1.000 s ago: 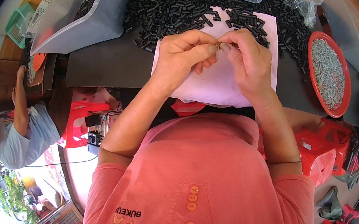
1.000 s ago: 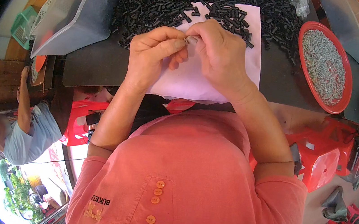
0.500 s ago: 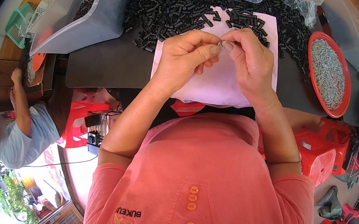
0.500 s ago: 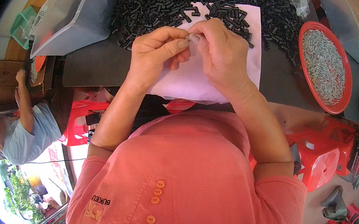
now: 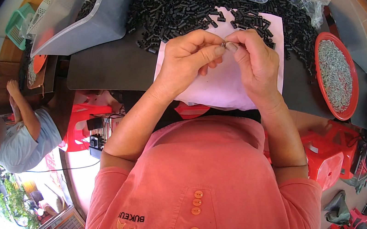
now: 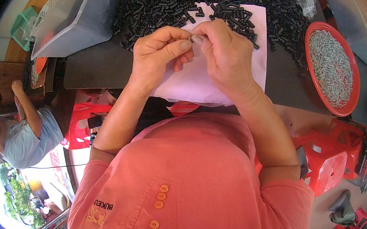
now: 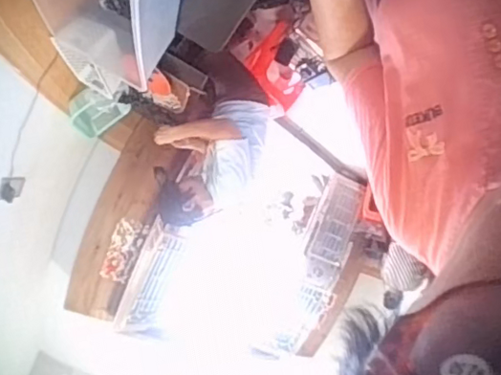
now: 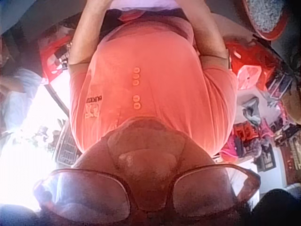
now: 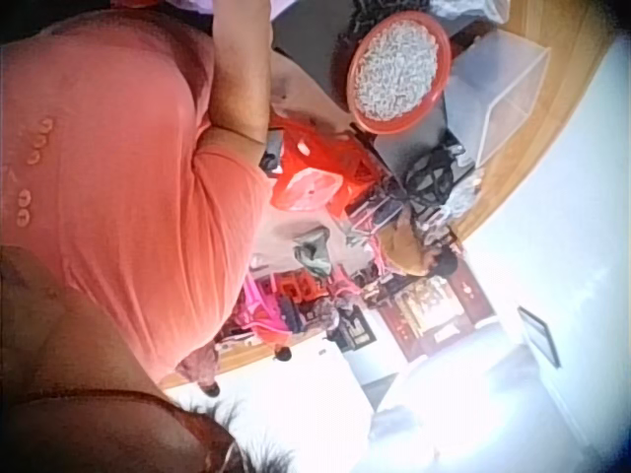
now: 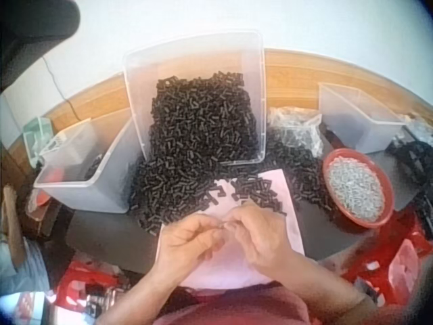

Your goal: Inspecting and sorting small black plastic components at an assembly workbench.

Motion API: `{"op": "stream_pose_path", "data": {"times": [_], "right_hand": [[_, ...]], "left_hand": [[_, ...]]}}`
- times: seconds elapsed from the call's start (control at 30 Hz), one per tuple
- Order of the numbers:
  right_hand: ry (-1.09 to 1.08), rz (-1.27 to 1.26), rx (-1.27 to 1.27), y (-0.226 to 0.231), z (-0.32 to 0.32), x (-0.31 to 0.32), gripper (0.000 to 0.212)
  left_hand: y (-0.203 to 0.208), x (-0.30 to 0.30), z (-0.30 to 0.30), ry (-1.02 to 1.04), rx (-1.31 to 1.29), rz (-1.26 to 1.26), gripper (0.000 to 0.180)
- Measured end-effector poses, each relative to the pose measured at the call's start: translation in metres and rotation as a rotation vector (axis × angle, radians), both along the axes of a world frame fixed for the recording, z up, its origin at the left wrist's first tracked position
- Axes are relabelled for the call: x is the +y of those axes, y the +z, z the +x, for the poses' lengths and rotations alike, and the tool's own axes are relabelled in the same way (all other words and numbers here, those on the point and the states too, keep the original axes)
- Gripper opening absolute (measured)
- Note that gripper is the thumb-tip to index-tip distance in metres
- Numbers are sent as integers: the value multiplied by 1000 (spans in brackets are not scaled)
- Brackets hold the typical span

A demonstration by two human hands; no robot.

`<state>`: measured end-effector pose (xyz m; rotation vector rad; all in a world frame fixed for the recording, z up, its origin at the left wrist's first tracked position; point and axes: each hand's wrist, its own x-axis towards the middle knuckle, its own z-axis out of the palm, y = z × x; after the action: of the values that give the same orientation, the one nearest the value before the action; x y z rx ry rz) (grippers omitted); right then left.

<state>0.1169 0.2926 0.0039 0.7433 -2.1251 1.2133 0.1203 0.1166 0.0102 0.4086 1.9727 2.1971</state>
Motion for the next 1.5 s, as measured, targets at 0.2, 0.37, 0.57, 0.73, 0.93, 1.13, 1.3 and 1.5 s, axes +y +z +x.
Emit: {"op": "stream_pose_path", "data": {"times": [0.2,0.37,0.57,0.73,0.93,1.13,1.3,1.5], "right_hand": [[3,3,18,0,0,-1,17],[2,-4,22,0,0,-1,16],[6,-4,-2,0,1,0,16],[5,0,4,1,1,0,16],[31,19,-29,0,3,1,7],[17,17,-37,-1,3,0,6],[73,1,-4,5,2,0,14],[49,-22,-64,1,1,0,13]], "left_hand": [[-1,1,0,28,1,33,11],[0,1,0,46,3,35,10],[-1,1,0,49,27,3,9],[0,1,1,74,38,-24,9],[1,2,4,102,117,-80,10],[2,3,5,140,164,-120,10],[1,1,4,129,144,-114,11],[1,2,2,118,188,-116,10]]}}
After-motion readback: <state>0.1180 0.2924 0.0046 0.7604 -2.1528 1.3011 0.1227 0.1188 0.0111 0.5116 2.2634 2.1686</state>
